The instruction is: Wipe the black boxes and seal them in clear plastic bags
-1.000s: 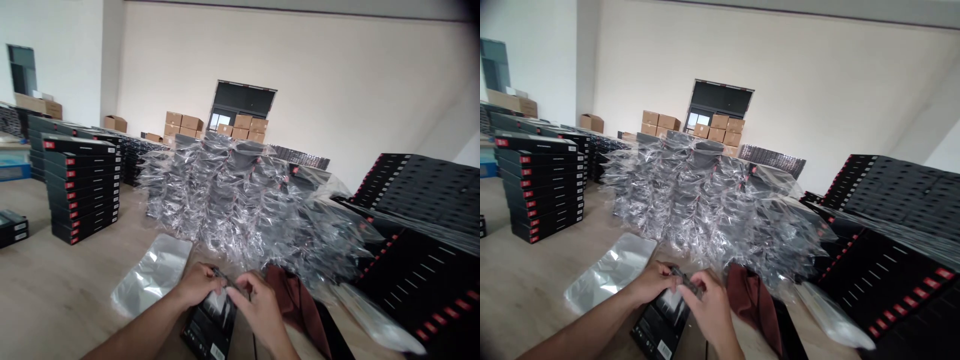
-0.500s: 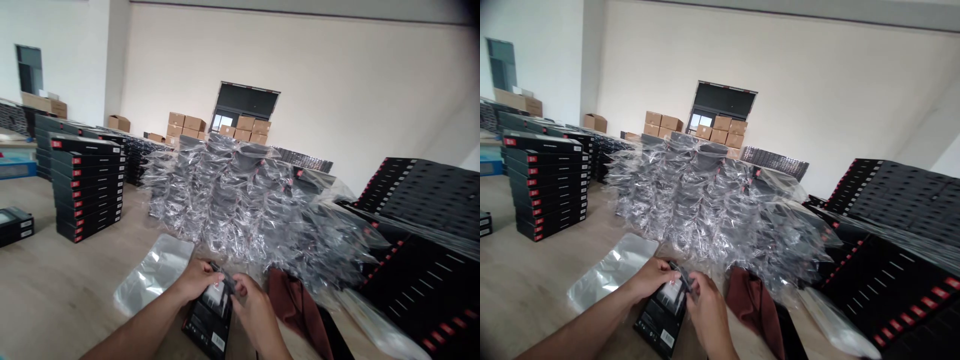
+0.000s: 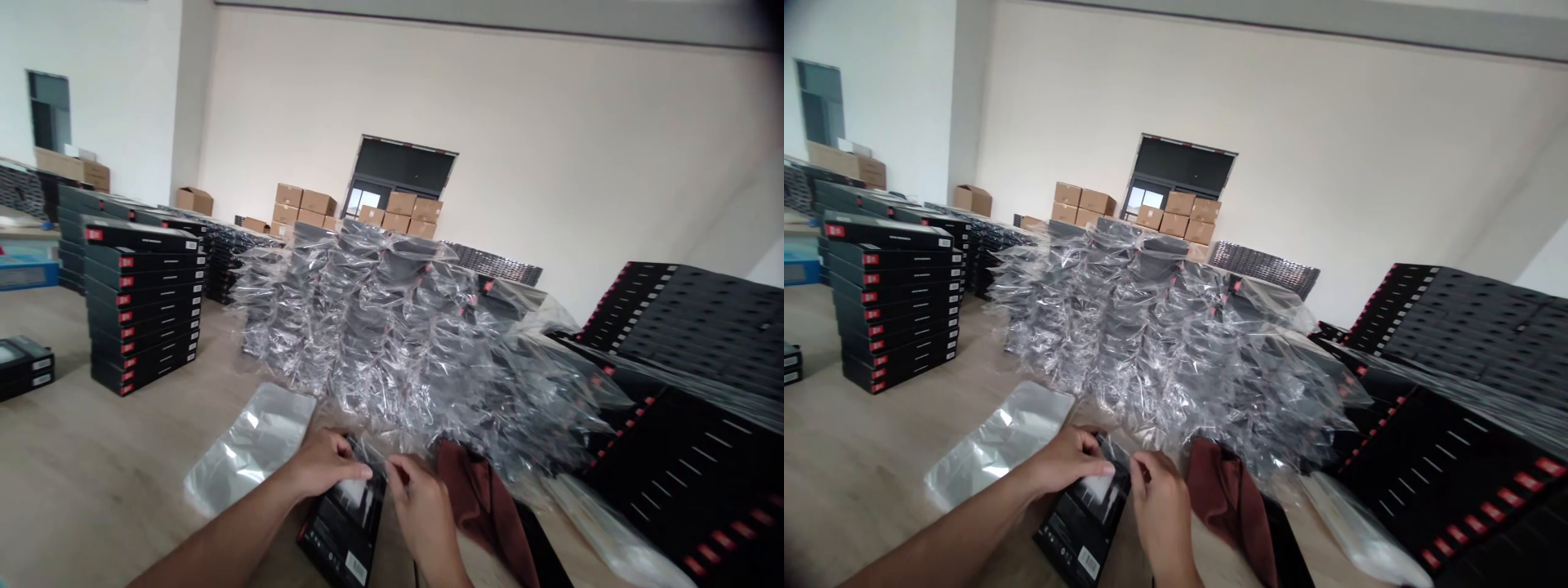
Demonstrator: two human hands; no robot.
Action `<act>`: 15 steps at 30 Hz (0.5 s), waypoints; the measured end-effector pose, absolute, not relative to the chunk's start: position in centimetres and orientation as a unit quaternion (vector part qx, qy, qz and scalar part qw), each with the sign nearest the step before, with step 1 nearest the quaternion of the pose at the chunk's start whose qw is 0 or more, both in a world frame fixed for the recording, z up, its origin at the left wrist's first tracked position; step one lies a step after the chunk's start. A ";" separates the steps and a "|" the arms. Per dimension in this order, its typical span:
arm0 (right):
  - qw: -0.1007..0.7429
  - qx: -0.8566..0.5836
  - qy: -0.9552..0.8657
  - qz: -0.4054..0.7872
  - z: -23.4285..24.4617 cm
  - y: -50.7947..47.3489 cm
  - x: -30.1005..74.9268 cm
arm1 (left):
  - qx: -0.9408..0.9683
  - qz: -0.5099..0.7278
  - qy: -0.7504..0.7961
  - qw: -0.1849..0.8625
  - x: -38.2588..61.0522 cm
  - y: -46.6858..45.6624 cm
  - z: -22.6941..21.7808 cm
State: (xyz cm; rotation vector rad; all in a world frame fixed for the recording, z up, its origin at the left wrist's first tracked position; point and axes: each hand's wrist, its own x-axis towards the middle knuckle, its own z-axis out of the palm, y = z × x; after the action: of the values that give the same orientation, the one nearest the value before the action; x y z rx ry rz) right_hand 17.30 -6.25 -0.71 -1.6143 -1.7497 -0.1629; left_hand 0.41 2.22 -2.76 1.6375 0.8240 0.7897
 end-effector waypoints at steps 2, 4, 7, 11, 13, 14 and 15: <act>0.375 -0.629 -0.680 -0.043 -0.7 -6.3 17.4 | 0.691 0.330 0.350 0.539 0.6 2.2 -2.9; 0.399 -0.641 -0.656 -0.026 -0.6 -6.3 17.5 | 0.690 0.328 0.361 0.535 0.6 2.2 -2.9; 0.451 -0.652 -0.610 0.001 -0.6 -6.2 17.7 | 0.693 0.320 0.369 0.529 0.4 2.2 -2.7; 0.460 -0.628 -0.626 0.037 -1.0 -5.9 17.2 | 0.716 0.330 0.354 0.503 0.2 2.2 -2.3; 0.459 -0.625 -0.629 0.042 -1.1 -6.0 16.6 | 0.729 0.336 0.345 0.487 0.2 2.2 -2.2; 0.459 -0.626 -0.629 0.046 -1.2 -6.0 16.3 | 0.733 0.342 0.340 0.480 0.2 2.2 -2.2; 0.455 -0.628 -0.630 0.048 -1.2 -6.1 16.0 | 0.737 0.345 0.337 0.475 0.3 2.1 -2.2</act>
State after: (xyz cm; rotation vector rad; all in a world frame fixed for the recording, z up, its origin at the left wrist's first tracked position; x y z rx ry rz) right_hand 16.05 -6.13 -1.17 -1.5492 -1.5535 0.1188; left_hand 0.29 2.13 -2.18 1.8012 0.8232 0.8428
